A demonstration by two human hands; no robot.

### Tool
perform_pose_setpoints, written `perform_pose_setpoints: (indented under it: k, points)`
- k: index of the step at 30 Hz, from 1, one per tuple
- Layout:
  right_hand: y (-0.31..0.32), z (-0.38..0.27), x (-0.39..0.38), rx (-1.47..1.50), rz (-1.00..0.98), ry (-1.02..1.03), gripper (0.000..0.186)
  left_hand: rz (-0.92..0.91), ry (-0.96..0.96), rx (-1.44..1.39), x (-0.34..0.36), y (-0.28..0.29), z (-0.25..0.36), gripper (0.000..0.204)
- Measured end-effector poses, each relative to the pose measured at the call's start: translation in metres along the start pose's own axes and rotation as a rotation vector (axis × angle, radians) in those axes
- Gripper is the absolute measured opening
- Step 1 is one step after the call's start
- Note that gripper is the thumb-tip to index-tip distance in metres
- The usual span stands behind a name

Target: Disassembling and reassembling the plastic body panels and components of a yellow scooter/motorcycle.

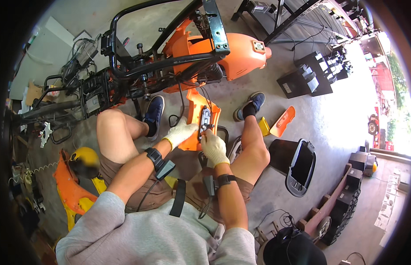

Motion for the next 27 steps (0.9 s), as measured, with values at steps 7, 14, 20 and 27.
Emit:
perform_pose_setpoints:
  k: [7,14,20,27]
  points:
    - [0.004,0.005,-0.004,0.224,0.017,0.093,0.019,0.013,-0.023,0.033,0.003,-0.002,-0.007,0.072]
    - [0.001,0.004,-0.005,0.023,0.044,0.104,0.021,0.018,-0.167,0.002,0.008,-0.006,-0.007,0.078]
    - [0.001,-0.004,-0.002,-0.156,-0.132,-0.098,0.027,0.002,-0.049,0.05,0.003,-0.006,-0.003,0.074]
    - [-0.011,-0.009,0.001,-0.289,-0.131,0.011,0.026,0.018,-0.011,0.075,-0.011,-0.001,0.006,0.074]
Point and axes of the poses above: each hand's wrist, its own x-axis towards the middle knuckle, its own y-axis out of the back of the hand, z = x × y, the point moved 3 cm from there along x, towards the middle knuckle, and after that the axes turned 2 degrees about y, right-handed, at the moved point
